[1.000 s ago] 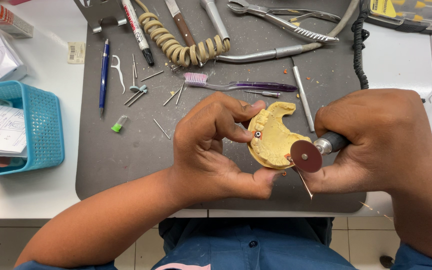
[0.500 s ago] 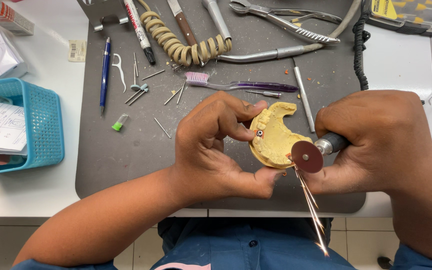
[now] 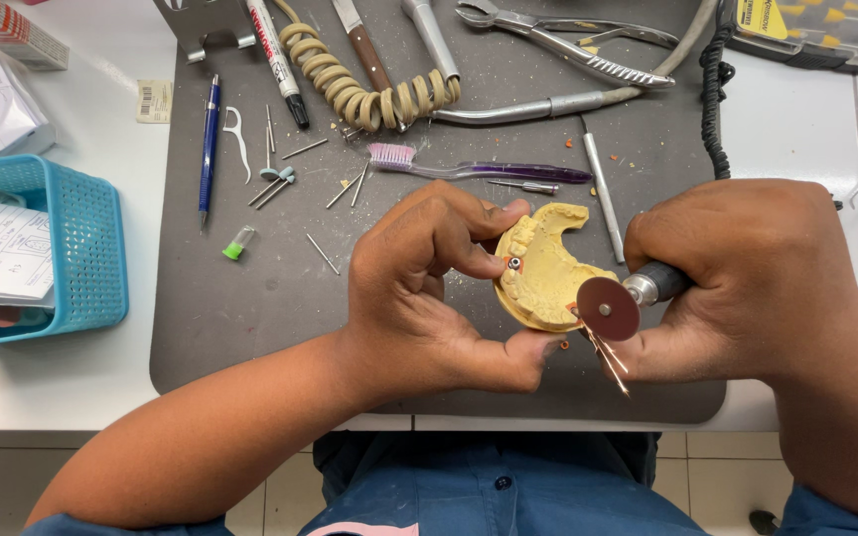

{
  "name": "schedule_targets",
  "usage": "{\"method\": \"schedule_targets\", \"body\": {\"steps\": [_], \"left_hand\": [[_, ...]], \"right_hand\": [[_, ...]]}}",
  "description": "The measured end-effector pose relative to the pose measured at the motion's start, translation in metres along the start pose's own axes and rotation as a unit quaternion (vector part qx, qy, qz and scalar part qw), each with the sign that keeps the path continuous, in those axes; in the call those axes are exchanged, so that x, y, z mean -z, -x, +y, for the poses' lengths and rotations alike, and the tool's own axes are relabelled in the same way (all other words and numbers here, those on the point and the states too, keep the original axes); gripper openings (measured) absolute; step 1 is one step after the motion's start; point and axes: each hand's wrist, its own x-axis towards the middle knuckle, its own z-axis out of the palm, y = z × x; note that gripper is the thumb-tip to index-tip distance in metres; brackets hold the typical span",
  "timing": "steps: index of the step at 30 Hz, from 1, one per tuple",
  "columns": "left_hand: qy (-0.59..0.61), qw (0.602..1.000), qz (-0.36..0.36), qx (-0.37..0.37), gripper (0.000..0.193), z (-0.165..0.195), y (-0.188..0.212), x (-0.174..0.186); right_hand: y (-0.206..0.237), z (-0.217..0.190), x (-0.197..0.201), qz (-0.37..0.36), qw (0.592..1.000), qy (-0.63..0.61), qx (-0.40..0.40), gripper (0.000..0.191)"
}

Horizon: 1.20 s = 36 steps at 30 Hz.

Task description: The person uses a rotary grinding tool with a disc to grind and smooth the surface of a yellow dental prosthesis. They hold the prosthesis in one hand and the tool in the other, rotating the object to access different areas while sparks fly from the contact point.

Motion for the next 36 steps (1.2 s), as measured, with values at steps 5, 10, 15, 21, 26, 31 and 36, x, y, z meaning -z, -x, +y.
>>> {"method": "schedule_targets", "body": {"steps": [5,10,15,21,26,31,36], "left_hand": [[-0.005,1.000,0.001,-0.004,0.049,0.0002,-0.0008,0.0002],[0.005,1.000,0.004,-0.002,0.048,-0.0006,-0.0002,-0.0006],[0.023,1.000,0.002,0.009,0.048,-0.0020,0.0003,-0.0011],[0.026,1.000,0.007,0.010,0.048,-0.0028,0.0015,-0.0018],[0.026,1.000,0.004,0.010,0.048,-0.0033,0.0014,-0.0018],[0.020,1.000,0.003,0.008,0.048,-0.0032,0.0009,-0.0019],[0.015,1.000,-0.001,0.005,0.047,-0.0032,0.0005,-0.0010]], "right_hand": [[0.0001,0.0014,-0.0009,0.005,1.000,-0.002,0.007,0.052],[0.0011,0.0019,-0.0008,0.010,1.000,-0.004,0.011,0.052],[0.0004,0.0015,0.0004,0.003,1.000,-0.013,-0.023,0.056],[0.0019,0.0035,-0.0008,0.008,1.000,-0.011,-0.008,0.053],[0.0025,0.0041,-0.0016,-0.001,1.000,-0.008,-0.016,0.056],[0.0019,0.0026,-0.0014,-0.003,1.000,-0.010,-0.022,0.059],[0.0024,0.0020,-0.0012,0.002,1.000,-0.002,-0.018,0.057]]}}
